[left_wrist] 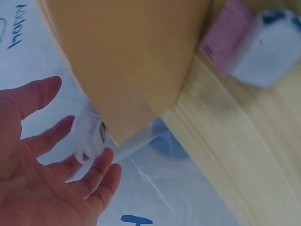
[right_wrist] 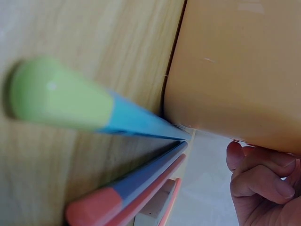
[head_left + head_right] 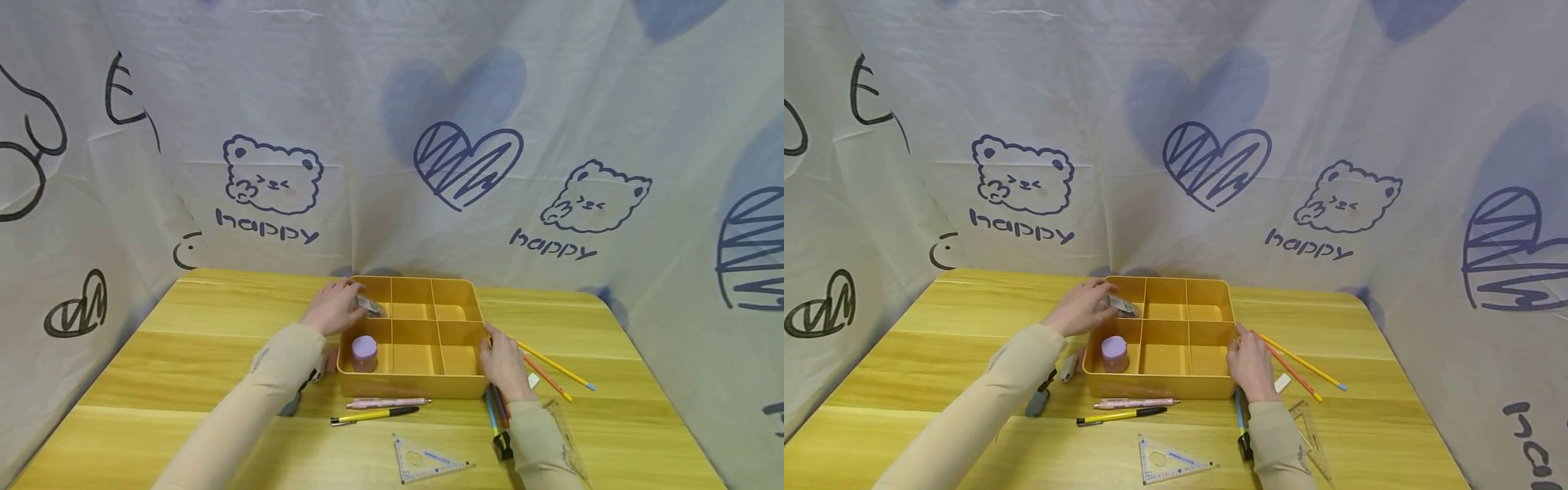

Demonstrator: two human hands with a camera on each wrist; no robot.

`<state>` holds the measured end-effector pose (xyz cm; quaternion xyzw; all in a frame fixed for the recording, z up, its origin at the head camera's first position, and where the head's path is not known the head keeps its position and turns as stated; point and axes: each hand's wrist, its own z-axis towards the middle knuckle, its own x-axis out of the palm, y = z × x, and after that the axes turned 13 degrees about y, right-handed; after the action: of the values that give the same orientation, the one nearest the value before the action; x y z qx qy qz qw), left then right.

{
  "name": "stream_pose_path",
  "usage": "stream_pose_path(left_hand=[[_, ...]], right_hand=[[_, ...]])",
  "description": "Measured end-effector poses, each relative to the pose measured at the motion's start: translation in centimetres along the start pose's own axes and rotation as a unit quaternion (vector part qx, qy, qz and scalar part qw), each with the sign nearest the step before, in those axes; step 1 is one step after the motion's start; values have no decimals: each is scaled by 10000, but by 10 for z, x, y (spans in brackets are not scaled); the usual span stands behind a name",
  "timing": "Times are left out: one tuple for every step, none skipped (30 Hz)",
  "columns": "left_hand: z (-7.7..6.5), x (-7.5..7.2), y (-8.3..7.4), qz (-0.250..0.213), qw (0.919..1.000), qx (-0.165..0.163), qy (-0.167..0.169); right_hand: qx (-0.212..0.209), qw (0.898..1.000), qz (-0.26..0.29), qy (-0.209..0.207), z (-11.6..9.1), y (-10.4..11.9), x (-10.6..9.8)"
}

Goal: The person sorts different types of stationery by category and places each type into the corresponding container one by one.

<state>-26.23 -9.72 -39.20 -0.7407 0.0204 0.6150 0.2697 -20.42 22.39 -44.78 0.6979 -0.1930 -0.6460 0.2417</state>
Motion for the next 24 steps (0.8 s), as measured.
stream_pose_path(left_hand=[[-3, 1, 0, -102, 9999, 38, -62], [-7, 1, 0, -224, 9997, 57, -115], [-11, 2, -1, -348, 9992, 63, -165], [-16, 3, -2, -509, 9984, 54, -231], [-20, 3, -2, -683, 9972, 23, -308], [-25, 5, -3, -870, 9955, -14, -374], [-29, 6, -3, -1047, 9935, -50, -448], [-34, 7, -3, -1261, 9907, -95, -498], [-39, 9, -3, -1437, 9881, -138, -538], [-44, 11, -3, -1615, 9852, -184, -546], [-49, 14, -2, -1757, 9829, -229, -507], [-54, 17, -2, -1882, 9807, -253, -465], [-58, 20, -3, -1999, 9785, -267, -428], [-62, 23, -3, -2106, 9764, -291, -384], [-65, 27, -4, -2197, 9744, -323, -344], [-68, 31, -5, -2290, 9723, -337, -330], [-71, 34, -6, -2355, 9707, -335, -353], [-73, 38, -7, -2429, 9687, -328, -392], [-74, 42, -8, -2484, 9671, -325, -434], [-75, 46, -9, -2519, 9661, -329, -465], [-75, 49, -10, -2538, 9654, -312, -506], [-76, 52, -11, -2528, 9655, -299, -545], [-76, 55, -11, -2511, 9658, -290, -575], [-75, 58, -12, -2501, 9660, -291, -582]], right_hand=[[8, 10000, 8, 8, 0, 0, 0], [17, 10000, 16, 11, 0, 0, 0], [22, 10000, 21, 11, 0, 0, 1], [32, 10000, 29, 17, 0, 0, 1], [40, 10000, 40, 28, 0, 0, 1], [51, 10000, 50, 40, -1, 0, 1], [60, 10000, 58, 47, -1, 0, 1], [70, 9999, 66, 50, -1, 0, 1], [76, 9999, 65, 53, -1, 0, 1], [83, 9999, 63, 56, -1, 0, 1], [87, 9999, 59, 55, -1, 1, 1], [85, 9999, 49, 42, -1, 1, 1], [86, 9999, 45, 41, -1, 1, 1], [85, 9999, 42, 39, -1, 1, 1], [78, 10000, 30, 37, -1, 1, 0], [88, 10000, 27, 30, -1, 1, 0], [93, 9999, 22, 35, -1, 1, 0], [87, 10000, 4, 28, -1, 1, 0], [87, 10000, -7, 30, 0, 1, 0], [86, 10000, -6, 29, 0, 1, 0], [95, 9999, -7, 31, 0, 1, 0], [108, 9999, -8, 34, 1, 1, 1], [99, 9999, -18, 36, 0, 0, 1], [93, 10000, -23, 26, 0, 0, 1]])
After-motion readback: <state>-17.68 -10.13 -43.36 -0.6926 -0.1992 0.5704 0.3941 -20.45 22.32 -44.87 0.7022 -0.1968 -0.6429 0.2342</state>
